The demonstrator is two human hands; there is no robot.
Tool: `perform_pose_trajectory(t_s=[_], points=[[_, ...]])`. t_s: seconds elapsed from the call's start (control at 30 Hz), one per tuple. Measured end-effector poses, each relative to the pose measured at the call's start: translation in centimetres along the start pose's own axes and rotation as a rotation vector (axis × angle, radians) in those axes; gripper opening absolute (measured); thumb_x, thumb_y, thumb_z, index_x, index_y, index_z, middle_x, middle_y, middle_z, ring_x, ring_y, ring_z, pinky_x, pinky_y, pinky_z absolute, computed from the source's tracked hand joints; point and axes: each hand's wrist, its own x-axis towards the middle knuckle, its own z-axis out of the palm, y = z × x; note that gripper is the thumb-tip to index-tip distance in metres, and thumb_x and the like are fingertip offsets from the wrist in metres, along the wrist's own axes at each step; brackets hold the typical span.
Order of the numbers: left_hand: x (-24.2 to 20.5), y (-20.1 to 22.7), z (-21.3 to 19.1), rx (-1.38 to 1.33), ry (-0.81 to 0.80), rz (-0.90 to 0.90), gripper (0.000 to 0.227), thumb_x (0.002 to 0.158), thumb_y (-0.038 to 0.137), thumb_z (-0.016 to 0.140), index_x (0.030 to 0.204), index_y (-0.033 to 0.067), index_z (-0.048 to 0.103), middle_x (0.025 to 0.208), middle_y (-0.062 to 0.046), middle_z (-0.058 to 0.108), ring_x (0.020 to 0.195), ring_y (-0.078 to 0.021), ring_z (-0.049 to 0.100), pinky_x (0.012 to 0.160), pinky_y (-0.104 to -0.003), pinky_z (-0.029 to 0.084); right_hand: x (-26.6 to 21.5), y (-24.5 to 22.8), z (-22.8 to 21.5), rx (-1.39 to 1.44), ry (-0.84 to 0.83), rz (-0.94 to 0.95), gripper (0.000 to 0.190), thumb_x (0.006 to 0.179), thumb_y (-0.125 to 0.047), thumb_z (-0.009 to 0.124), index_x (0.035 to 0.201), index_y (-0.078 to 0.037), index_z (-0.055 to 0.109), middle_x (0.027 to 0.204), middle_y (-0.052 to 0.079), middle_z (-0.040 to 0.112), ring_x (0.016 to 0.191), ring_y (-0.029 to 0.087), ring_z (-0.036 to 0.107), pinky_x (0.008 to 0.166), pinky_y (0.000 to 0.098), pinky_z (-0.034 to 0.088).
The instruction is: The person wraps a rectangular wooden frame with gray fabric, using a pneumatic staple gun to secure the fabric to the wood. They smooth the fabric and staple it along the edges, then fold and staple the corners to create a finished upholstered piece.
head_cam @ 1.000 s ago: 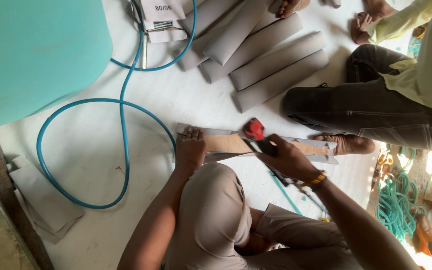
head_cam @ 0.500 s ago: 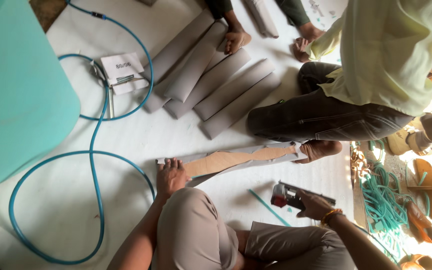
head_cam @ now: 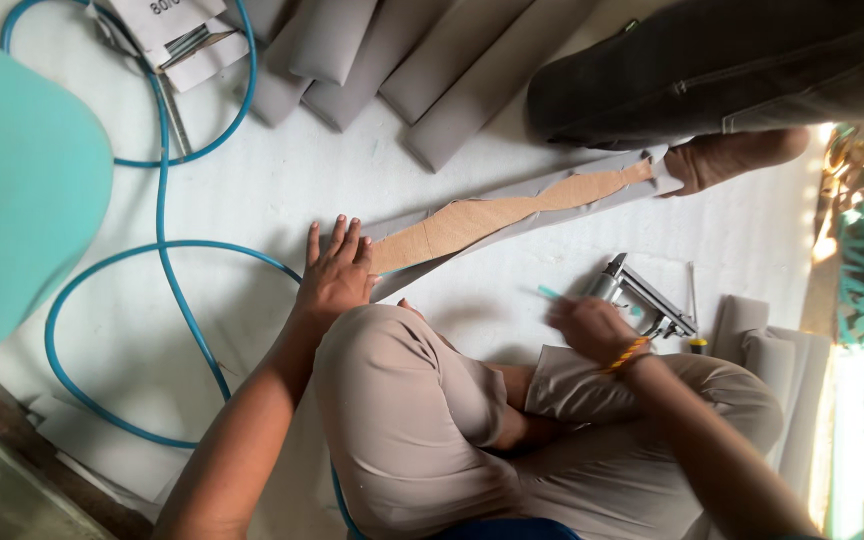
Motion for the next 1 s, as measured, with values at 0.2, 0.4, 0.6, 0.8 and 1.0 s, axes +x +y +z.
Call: perform_pose_trajectory(t_s=[0.2,0.4,0.6,0.8,1.0], points=[[1.6,0.9,-1.6,-0.194,-0.013,-0.019,0.056,0.084,0.026,0.076,0.128,-0.0072,0.064,0.141,-0.022,0.05,0.132,-0.0353,0.046,0.107,-0.052,0.035,10.7,-10.4,-15.2,2.206,0.165,0.468,0.051,0.091,-0.044,0.07,0.108,0.004,0.067,0.087,0.014,0.073,0.061,0.02,0.068,0.047,0.0322,0.053],[2.6,1.6,-1.1,-0.223,0.066,0.006,0.055,0.079,0.026,0.081,0.124,-0.0046,0.068,0.136,-0.013,0.052,0.124,-0.033,0.049,0.099,-0.05,0.041,14.1,-10.7,-16.5,2.405,0.023,0.395,0.05,0.098,-0.041,0.067,0.083,0.006,0.07,0.07,0.007,0.072,0.052,0.013,0.049,0.042,0.0303,0.035],[3.4,1.8,0.2,-0.214,0.023,-0.052,0.054,0.079,0.025,0.082,0.124,-0.0022,0.069,0.137,-0.012,0.051,0.124,-0.0315,0.048,0.096,-0.051,0.039,14.9,-12.8,-15.7,2.228,0.228,0.365,0.048,0.102,-0.039,0.061,0.08,0.003,0.072,0.061,0.005,0.061,0.054,0.011,0.05,0.051,0.0287,0.044],[2.6,0.5,1.3,-0.231,0.089,0.009,0.041,0.091,0.015,0.076,0.13,0.0035,0.069,0.151,-0.009,0.048,0.134,-0.0289,0.047,0.104,-0.048,0.039,15.9,-10.6,-18.4,1.977,0.364,0.339,0.039,0.098,-0.028,0.058,0.079,0.001,0.075,0.063,0.004,0.067,0.055,0.01,0.058,0.055,0.0272,0.049],[3.2,-1.1,1.5,-0.33,-0.077,-0.005,0.047,0.088,0.019,0.07,0.134,0.0131,0.069,0.157,-0.01,0.038,0.14,-0.034,0.04,0.109,-0.053,0.035,16.5,-6.1,-20.5,2.202,0.02,0.244,0.035,0.1,-0.026,0.059,0.08,-0.001,0.074,0.059,-0.001,0.055,0.048,0.007,0.04,0.041,0.0264,0.028]])
